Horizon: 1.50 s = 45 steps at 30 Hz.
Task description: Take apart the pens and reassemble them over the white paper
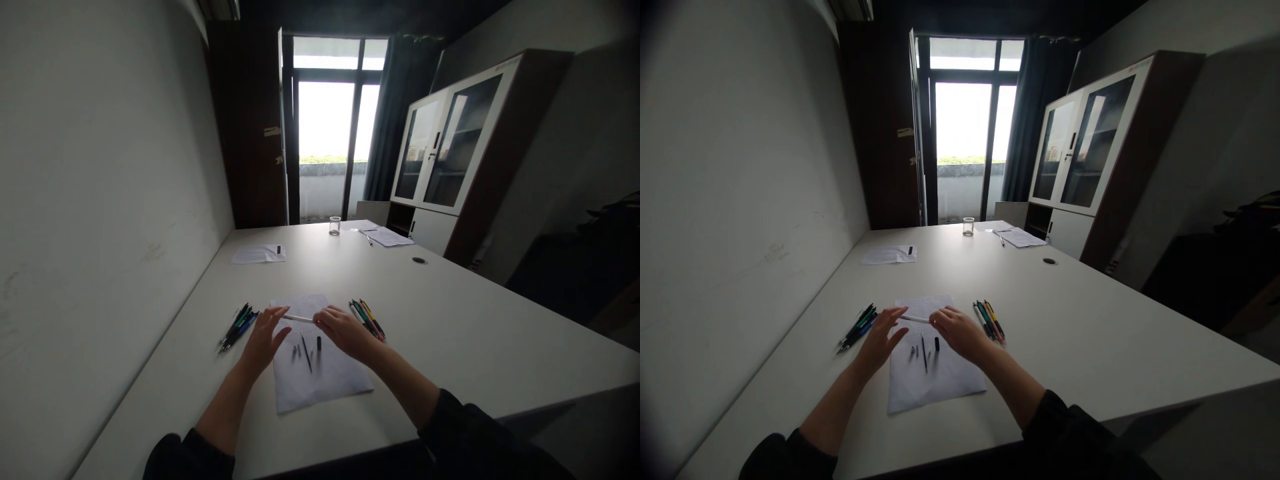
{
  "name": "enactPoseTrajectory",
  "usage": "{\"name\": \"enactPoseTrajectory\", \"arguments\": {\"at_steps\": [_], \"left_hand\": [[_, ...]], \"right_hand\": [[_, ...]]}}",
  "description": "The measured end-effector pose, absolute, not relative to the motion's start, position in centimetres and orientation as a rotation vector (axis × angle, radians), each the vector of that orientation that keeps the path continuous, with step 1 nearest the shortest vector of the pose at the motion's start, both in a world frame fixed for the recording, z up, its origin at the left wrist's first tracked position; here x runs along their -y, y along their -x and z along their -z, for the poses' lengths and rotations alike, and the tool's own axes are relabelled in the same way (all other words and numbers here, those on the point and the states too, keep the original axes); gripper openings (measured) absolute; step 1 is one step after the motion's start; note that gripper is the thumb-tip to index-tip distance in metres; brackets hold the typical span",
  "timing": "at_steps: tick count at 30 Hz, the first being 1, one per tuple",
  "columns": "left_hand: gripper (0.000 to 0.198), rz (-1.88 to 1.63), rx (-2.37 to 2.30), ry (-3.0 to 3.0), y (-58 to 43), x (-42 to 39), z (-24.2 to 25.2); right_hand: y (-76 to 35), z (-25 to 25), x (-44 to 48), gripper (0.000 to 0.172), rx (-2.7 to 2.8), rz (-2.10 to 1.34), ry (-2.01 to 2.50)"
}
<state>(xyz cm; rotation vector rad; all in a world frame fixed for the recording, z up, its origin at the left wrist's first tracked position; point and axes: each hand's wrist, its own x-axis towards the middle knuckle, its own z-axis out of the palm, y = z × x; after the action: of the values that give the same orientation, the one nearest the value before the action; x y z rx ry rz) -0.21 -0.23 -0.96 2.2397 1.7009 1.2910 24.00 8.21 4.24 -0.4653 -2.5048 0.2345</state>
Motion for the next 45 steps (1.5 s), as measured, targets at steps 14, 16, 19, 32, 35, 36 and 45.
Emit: {"name": "enactPoseTrajectory", "arguments": {"at_steps": [14, 16, 19, 32, 35, 36, 45], "left_hand": [[0.028, -1.142, -1.680, -2.292, 0.1, 0.5, 1.0], [0.027, -1.187, -1.693, -2.272, 0.2, 0.5, 1.2], [0.026, -1.231, -1.691, -2.233, 0.4, 0.4, 1.4], [0.026, -1.271, -1.592, -2.180, 0.4, 0.3, 1.7], [0.026, -1.259, -1.586, -2.184, 0.5, 0.3, 1.7], [0.026, -1.257, -1.585, -2.186, 0.5, 0.3, 1.8], [0.025, -1.253, -1.585, -2.199, 0.4, 0.3, 1.5]], "right_hand": [[-22.8, -1.6, -8.7, 0.011, 2.322, -0.507, 0.499], [-23.4, -1.3, -8.9, 0.014, 2.289, -0.515, 0.510], [-24.2, -1.2, -9.0, 0.016, 2.279, -0.502, 0.522], [-25.0, -1.0, -8.8, 0.019, 2.430, -0.526, 0.487], [-25.0, -0.9, -8.8, 0.017, 2.444, -0.521, 0.491], [-25.0, -0.8, -8.8, 0.016, 2.448, -0.519, 0.492], [-24.9, -0.5, -9.0, 0.009, 2.462, -0.527, 0.487]]}}
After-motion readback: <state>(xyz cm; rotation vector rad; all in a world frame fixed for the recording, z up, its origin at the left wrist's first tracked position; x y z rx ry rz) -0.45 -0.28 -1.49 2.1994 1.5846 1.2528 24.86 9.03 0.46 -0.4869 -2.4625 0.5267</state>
